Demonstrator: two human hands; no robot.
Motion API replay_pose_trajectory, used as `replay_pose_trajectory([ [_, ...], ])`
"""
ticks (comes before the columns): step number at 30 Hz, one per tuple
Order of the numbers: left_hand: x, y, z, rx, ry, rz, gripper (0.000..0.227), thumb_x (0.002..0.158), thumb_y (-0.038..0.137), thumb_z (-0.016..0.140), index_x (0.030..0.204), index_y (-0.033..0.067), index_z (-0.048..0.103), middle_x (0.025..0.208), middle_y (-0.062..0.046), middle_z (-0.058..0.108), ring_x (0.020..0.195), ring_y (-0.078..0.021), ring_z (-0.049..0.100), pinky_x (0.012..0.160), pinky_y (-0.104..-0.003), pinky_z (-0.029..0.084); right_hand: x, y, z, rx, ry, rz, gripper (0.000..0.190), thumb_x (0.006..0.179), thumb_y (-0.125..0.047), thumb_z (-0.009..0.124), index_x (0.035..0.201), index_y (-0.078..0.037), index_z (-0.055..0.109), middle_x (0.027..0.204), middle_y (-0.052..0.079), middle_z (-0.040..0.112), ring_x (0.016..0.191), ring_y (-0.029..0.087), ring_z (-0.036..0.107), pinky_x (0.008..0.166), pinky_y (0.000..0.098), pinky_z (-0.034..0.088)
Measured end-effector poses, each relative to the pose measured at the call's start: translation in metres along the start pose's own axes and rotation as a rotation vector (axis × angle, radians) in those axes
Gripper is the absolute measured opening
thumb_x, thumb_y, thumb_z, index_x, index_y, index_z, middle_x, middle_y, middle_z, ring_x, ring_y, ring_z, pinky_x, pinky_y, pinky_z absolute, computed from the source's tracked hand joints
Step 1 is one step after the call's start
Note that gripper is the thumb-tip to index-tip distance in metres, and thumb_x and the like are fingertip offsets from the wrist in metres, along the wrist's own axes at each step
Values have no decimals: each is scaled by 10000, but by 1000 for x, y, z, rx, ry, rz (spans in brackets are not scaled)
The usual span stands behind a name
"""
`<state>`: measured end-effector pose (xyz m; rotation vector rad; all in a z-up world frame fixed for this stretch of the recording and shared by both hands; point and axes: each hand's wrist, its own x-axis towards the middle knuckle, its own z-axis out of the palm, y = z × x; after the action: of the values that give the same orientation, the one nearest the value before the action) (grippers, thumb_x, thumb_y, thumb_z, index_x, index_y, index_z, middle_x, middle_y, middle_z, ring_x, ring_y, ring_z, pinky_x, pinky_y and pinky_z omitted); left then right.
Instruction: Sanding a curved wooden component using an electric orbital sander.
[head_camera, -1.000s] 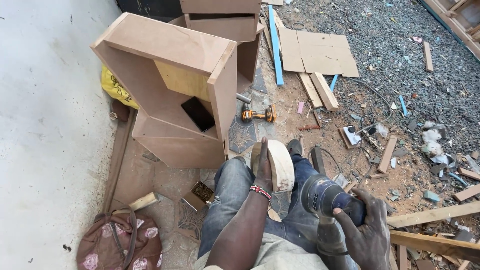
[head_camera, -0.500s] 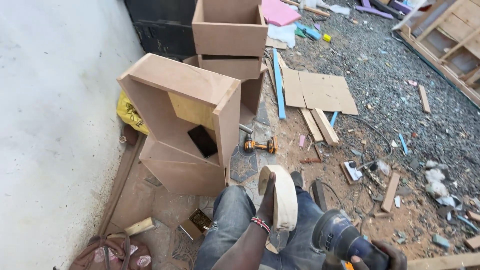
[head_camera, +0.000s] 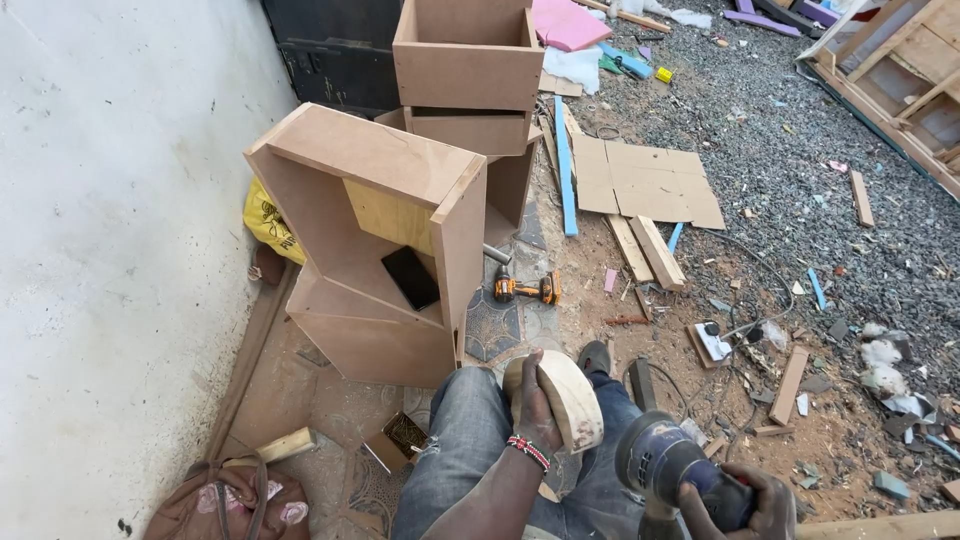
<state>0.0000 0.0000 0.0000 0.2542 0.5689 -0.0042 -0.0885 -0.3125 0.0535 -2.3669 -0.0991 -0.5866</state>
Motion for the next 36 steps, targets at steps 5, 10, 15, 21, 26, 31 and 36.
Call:
replay_pose_trajectory([
  [5,26,-8,-25,-1,88,-11,971,1017,677,644,1754,60,503,1539,-296,689,1353,-425,716,1096,-509,612,11,-78,-30,-207,-74,310,730,817,-454,1057,1348,-36,779,1217,208,743,1013,412,769,904,550,651],
  [10,20,-3,-18,99,18,119,944,1030,774,617,1662,73,585,1474,-203,726,1214,-281,737,1010,-394,606,27,-121,-61,-129,-274,429,682,953,-401,919,1510,-101,664,1393,203,642,1132,430,734,902,612,606],
  [15,14,-3,-10,108,41,159,983,1041,738,585,1722,40,465,1585,-264,615,1348,-355,663,1116,-419,560,25,-133,-65,-54,-286,313,678,931,-340,938,1513,-113,673,1438,187,618,1212,399,709,944,580,624],
  [21,-44,2,67,218,425,213,907,922,708,902,1523,47,750,1542,-202,655,1462,-289,638,1279,-499,542,11,-132,-40,17,-202,360,687,881,-449,1056,1484,-272,779,1416,102,682,1362,459,710,1147,609,562],
  [26,-48,-7,72,330,545,131,933,811,781,924,1407,69,840,1375,-183,776,1327,-280,749,1174,-457,627,16,-149,-29,39,-202,337,617,915,-343,1033,1472,-279,775,1364,108,654,1288,500,720,1078,656,584],
  [31,-59,-1,79,282,483,142,968,884,674,906,1543,-8,714,1471,-206,657,1425,-279,649,1257,-473,552,14,-145,-27,59,-182,296,584,951,-305,1024,1471,-269,760,1356,127,638,1268,559,716,1042,729,579],
  [36,-74,1,88,322,454,150,955,916,656,871,1558,-26,686,1508,-222,631,1466,-290,630,1295,-482,530,9,-136,-24,7,-180,279,604,921,-342,1035,1449,-278,746,1366,107,639,1256,559,733,1043,740,593],
])
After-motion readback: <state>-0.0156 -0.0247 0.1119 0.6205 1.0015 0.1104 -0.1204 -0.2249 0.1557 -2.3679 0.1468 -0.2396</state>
